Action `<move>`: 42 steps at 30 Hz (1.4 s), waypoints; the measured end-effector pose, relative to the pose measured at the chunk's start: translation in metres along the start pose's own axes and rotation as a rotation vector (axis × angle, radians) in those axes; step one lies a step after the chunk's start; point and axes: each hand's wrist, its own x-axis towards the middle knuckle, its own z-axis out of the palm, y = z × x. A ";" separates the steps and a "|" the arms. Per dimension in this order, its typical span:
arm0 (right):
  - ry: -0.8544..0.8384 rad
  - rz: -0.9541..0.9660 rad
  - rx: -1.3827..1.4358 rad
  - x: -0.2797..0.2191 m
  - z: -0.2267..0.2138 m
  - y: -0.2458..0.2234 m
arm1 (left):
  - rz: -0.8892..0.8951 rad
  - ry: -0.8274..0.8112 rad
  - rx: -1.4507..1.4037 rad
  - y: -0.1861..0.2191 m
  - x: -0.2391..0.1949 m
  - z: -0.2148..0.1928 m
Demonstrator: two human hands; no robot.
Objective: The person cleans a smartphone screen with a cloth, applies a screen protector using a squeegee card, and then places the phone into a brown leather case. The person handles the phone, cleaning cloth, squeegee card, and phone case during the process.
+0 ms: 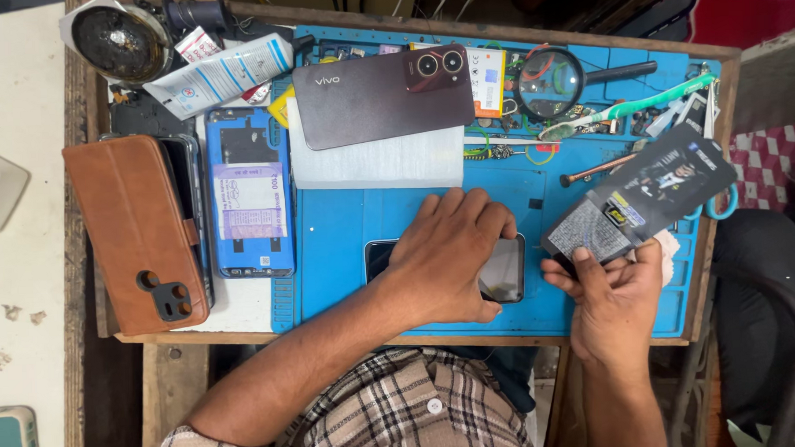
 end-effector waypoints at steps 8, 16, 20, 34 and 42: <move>0.055 -0.107 -0.099 -0.008 -0.003 0.000 | 0.003 0.017 0.017 -0.001 -0.001 0.002; 0.052 -0.099 -0.161 -0.008 -0.001 0.002 | -0.009 -0.013 0.023 -0.001 -0.001 0.001; 0.046 -0.093 -0.170 -0.007 0.003 0.003 | 0.001 0.002 0.013 -0.001 -0.002 -0.001; 0.004 -0.031 -0.279 -0.002 0.009 -0.002 | -0.013 -0.026 0.018 0.000 0.000 0.001; -0.060 0.031 -0.220 0.003 0.007 -0.002 | -0.002 -0.020 -0.038 -0.003 -0.001 -0.001</move>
